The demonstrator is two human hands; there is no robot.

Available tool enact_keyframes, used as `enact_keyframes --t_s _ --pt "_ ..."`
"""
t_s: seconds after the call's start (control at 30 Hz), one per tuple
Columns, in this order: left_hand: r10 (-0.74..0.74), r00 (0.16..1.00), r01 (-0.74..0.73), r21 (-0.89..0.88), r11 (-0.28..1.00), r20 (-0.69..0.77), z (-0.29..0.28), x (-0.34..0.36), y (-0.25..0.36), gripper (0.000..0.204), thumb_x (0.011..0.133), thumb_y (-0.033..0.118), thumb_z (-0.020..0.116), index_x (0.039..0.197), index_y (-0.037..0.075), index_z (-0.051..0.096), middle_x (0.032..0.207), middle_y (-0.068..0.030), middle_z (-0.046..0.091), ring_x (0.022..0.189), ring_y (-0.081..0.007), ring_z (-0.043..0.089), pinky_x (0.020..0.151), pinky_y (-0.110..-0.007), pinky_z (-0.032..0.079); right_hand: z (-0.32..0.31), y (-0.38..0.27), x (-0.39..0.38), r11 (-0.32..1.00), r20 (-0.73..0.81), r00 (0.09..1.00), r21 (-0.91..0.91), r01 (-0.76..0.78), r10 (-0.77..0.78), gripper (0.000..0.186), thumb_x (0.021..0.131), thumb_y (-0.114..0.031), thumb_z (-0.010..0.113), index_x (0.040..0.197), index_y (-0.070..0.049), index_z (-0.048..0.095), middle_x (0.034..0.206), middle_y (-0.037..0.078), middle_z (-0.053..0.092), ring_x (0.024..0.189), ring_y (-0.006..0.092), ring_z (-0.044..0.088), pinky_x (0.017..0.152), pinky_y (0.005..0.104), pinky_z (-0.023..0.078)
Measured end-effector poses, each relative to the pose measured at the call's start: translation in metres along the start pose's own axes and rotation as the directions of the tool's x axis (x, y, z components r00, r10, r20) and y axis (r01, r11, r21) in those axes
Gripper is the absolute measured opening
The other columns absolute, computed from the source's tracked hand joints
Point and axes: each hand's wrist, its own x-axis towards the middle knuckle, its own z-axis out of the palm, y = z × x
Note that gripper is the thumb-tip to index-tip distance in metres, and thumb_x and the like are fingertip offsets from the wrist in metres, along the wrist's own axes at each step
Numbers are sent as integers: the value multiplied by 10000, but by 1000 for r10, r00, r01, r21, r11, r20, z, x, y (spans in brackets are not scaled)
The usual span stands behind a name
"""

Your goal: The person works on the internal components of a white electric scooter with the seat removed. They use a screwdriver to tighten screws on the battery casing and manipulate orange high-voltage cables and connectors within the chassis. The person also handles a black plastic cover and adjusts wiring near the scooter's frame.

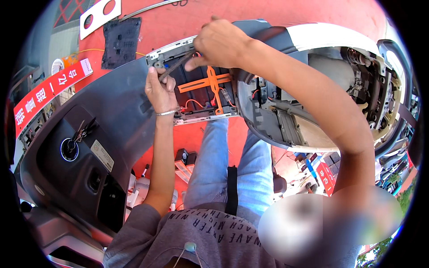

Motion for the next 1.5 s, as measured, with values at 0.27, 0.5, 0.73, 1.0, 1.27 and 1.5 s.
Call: enact_keyframes --t_s 0.27,0.5,0.73,1.0,1.27,1.5 --pt "-252 927 31 -614 788 -278 62 15 2 225 808 241 416 805 35 507 845 -91 543 827 -209 535 770 -351 445 15 3 45 963 375 925 223 -153 60 203 615 -142 587 721 31 578 725 171 587 758 315 574 648 375 464" --pt "-266 868 -17 -561 828 -420 65 45 13 206 801 198 349 782 40 481 734 -81 539 657 -190 547 601 -281 494 18 -15 38 826 367 881 363 -431 298 224 604 -129 575 766 24 595 774 183 597 773 325 582 678 382 473" --pt "-266 933 86 -569 818 -242 62 60 16 193 807 225 368 790 63 471 639 -57 515 456 -120 393 515 -255 461 12 -23 36 740 285 846 412 -532 450 244 620 -179 619 785 -1 601 801 174 604 775 314 593 679 380 483" --pt "-277 936 144 -480 865 -219 62 69 23 273 811 283 375 801 34 486 702 -92 520 586 -178 473 640 -324 481 3 -26 42 705 304 804 387 -595 512 250 652 -202 618 857 -58 613 851 143 609 827 298 588 702 373 482" --pt "-109 966 200 -415 888 234 61 9 60 457 832 405 428 1020 -8 489 945 -141 538 882 -228 506 843 -375 398 -44 -45 10 880 -40 925 326 -346 378 122 657 -95 555 734 -8 591 675 167 594 657 328 589 612 387 478" --pt "-75 900 103 -42 994 429 60 -54 86 316 895 272 381 1037 0 459 994 -101 519 924 -162 491 821 -304 390 -171 -49 -145 113 260 620 861 -496 740 228 835 -190 519 737 13 555 475 -40 403 399 26 323 371 192 202"
